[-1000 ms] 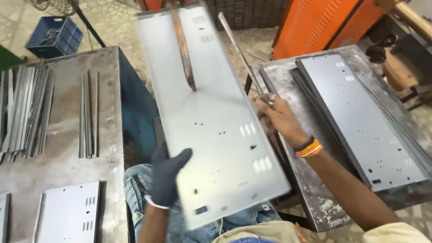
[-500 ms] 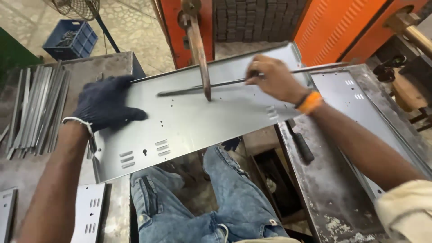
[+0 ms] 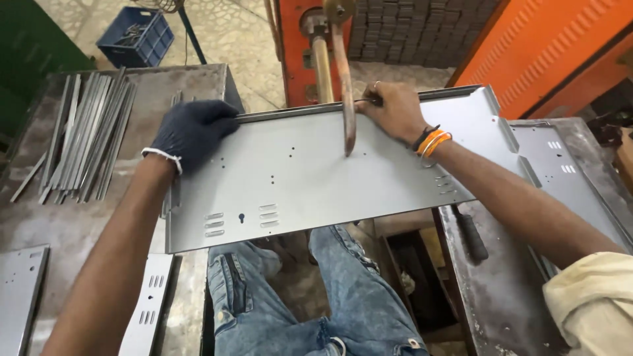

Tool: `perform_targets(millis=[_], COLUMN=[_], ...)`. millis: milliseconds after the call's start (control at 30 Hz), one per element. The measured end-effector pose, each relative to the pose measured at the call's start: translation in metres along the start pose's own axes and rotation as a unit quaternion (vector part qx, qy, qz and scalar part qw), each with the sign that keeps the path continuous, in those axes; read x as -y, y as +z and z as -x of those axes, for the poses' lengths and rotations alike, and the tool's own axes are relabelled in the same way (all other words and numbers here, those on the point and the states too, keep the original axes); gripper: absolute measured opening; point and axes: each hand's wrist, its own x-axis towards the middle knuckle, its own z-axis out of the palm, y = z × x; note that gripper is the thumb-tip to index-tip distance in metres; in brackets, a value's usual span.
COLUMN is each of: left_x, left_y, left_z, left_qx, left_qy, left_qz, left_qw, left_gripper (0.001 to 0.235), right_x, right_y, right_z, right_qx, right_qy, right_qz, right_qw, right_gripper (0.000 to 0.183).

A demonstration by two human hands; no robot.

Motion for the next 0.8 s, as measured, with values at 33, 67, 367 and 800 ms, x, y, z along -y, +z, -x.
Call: perform_targets(millis=[33, 67, 367, 800], left_x=[0.002, 0.004, 0.105, 0.272], left_y=[-0.001, -0.002, 0.002, 0.185], left_z=[-0.004, -0.008, 0.004, 0.13], left_qx=[-0.001, 0.009, -0.165, -0.084], left_qy=[-0.003, -0.02, 0.021, -0.383], left_qz=[0.0, -0.023, 0.167, -0.073], left_qw=[1.0, 0.999, 0.972, 0.917], left_gripper=[0.031, 0.028, 0.028, 0.03], right_x=[-0.007, -0.015, -0.011, 0.006], right_y=[0.002, 0.005, -0.009, -0.019], right_z=[-0.001, -0.002, 0.01, 0.026], right_qx=[0.002, 0.009, 0.054, 0.036], right_qy=[-0.002, -0.01, -0.025, -0.002], right_qz=[-0.001, 0.006, 0.042, 0.047], right_qw=[1.0, 1.0, 0.997, 0.998], right_gripper=[0.035, 0.031, 0.041, 0.033])
